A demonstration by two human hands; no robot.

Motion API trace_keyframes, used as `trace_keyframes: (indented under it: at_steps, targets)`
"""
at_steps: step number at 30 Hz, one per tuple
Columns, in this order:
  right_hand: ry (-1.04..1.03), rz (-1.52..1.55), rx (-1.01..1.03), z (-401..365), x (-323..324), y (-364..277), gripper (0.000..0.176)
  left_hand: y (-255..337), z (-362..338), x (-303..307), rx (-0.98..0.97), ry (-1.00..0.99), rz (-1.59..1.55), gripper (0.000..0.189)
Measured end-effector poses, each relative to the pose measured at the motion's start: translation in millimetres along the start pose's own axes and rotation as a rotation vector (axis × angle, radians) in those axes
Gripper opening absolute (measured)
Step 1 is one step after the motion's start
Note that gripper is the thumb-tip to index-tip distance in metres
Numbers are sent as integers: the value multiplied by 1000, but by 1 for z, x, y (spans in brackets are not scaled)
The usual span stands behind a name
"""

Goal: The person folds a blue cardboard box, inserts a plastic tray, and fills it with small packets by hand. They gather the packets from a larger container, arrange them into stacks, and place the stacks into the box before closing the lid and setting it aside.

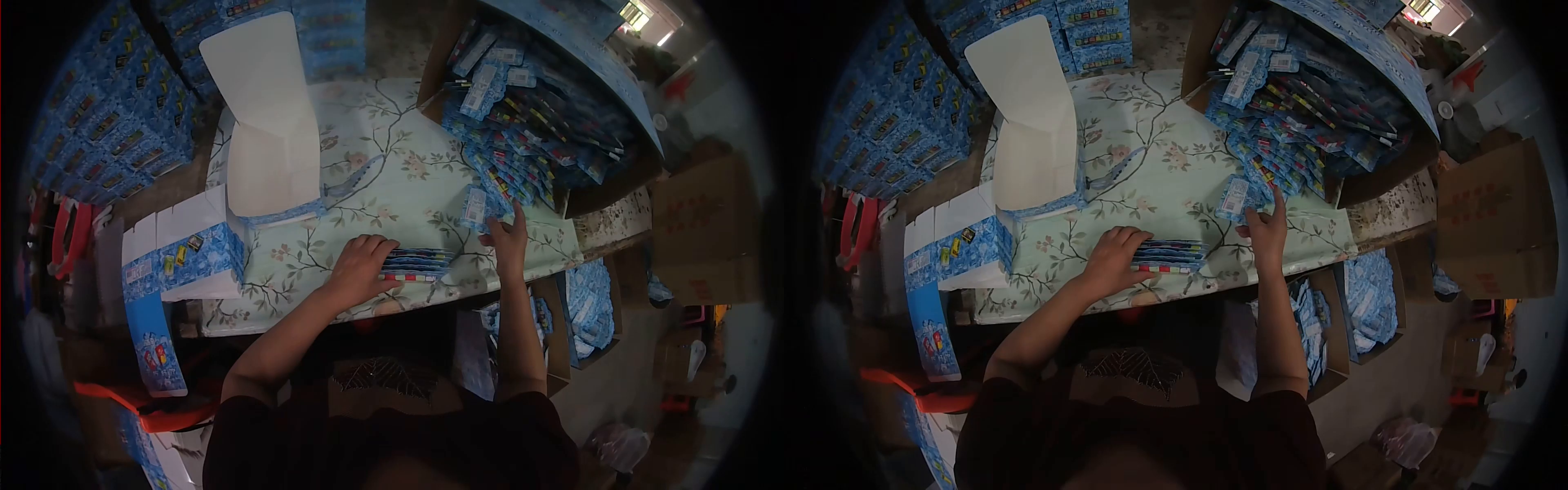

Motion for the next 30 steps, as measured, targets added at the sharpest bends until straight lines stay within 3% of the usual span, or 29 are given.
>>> trace_keyframes:
  at_steps: [1, 3, 7, 9, 11, 13, 14, 15, 17, 18, 20, 21, 23, 26, 28, 30]
  targets:
    - [-1, 2, 2, 6, 0, 12, 51, 0, 0, 0, 7, -9, 9, 61]
    - [-309, -166, 451, 12, -14, 20, 46, -1, -1, 0, 22, -21, 8, 64]
    - [-328, -505, 669, -2, -38, -36, 32, -4, -3, -4, 41, -40, -10, 66]
    - [-347, -896, 830, -13, -66, -76, 20, -3, -5, -3, 38, -11, 15, 68]
    - [-409, -903, 945, -15, -94, -82, 20, 1, -8, -1, 28, 18, 41, 70]
    - [-659, -853, 1368, -19, -122, -68, 19, 5, -11, 7, 39, 181, 133, 82]
    - [-862, -889, 1114, -17, -130, -58, 22, 4, -13, 7, 43, 183, 139, 82]
    - [-870, -883, 1119, -19, -131, -60, 22, 0, -17, 6, 96, 205, 143, 87]
    - [-1096, -951, 183, -20, -120, -46, 37, -9, -21, 3, 165, 234, 148, 93]
    - [-1110, -957, 182, -24, -109, -42, 37, -13, -21, 1, 190, 237, 78, 96]
    - [-1061, -744, 325, -36, -83, -39, 63, -17, -17, -3, 222, 246, 2, 98]
    - [-1068, -753, 321, -45, -78, -35, 63, -18, -15, -5, 216, 238, -30, 98]
    - [-936, -858, 749, -62, -70, -33, 80, -12, -11, -13, 211, 221, -71, 98]
    - [-868, -939, 758, -66, -73, -20, 78, -6, -5, -7, 256, 214, -94, 96]
    - [-854, -944, 776, -62, -72, -18, 77, -9, -3, 18, 142, 325, -242, 88]
    - [-841, -939, 799, -54, -77, -22, 75, -31, -11, 70, 95, 685, 1, 78]
Point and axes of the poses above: each hand's wrist, its own z-axis towards the middle knuckle, its own x-axis out of the back of the hand, y = z × x, the point moved 3 cm from there along z, towards the middle knuckle, and after that the axes turned 9 degrees about y, right-handed, at the moved point
